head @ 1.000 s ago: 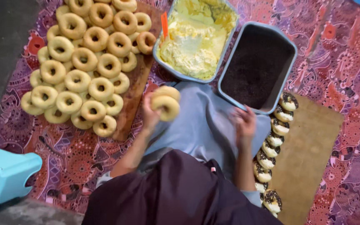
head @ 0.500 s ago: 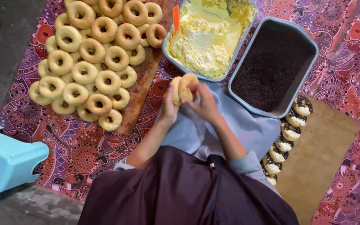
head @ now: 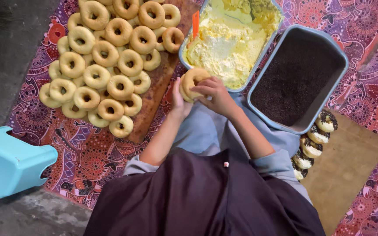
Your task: The person splits plain donuts in half, fills them with a yellow cream from a tray, and then dips the top half into a tray of dark seeds. The finished donuts are placed in a row on a wooden board.
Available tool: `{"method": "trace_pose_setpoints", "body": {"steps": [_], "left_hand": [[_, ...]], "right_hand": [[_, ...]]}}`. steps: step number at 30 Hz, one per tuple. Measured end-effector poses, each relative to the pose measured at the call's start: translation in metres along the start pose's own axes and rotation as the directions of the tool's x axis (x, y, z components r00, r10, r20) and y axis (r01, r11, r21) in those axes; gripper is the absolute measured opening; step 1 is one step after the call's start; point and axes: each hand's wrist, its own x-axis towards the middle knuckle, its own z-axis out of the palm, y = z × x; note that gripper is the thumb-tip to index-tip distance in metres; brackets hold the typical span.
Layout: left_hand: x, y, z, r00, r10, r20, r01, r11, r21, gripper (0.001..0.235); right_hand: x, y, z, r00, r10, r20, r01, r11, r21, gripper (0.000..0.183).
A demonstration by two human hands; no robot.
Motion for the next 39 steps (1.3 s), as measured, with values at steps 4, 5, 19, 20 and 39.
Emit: {"method": "trace_pose_setpoints", "body": {"steps": [4, 5, 19, 20, 39], "left_hand": [[0.009, -0.012, -0.018, 0.997, 0.075, -0.027, -0.077, 0.992, -0.101, 0.035], [0.009, -0.016, -0.020, 0.998, 0.059, -0.022, -0.061, 0.989, -0.132, 0.036], [-0.022, -0.017, 0.026, 0.990, 0.074, 0.121, -0.071, 0.997, -0.036, 0.067], [-0.024, -0.015, 0.029, 0.992, 0.022, 0.123, -0.016, 0.999, -0.052, 0.067], [-0.131, 0.002, 0.123, 0.479, 0.283, 0.831, -0.868, 0.008, 0.497, 0.045]], "right_hand": [[0.004, 0.040, -0.013, 0.960, 0.186, -0.209, -0.231, 0.948, -0.219, 0.036], [0.003, 0.049, -0.021, 0.948, 0.224, -0.227, -0.285, 0.913, -0.291, 0.035], [-0.003, -0.012, -0.014, 0.849, 0.483, -0.216, -0.502, 0.864, -0.038, 0.045], [-0.004, -0.013, -0.019, 0.805, 0.569, -0.169, -0.574, 0.819, 0.022, 0.047], [-0.096, -0.111, -0.048, 0.756, 0.637, 0.149, 0.010, -0.240, 0.971, 0.038]]}}
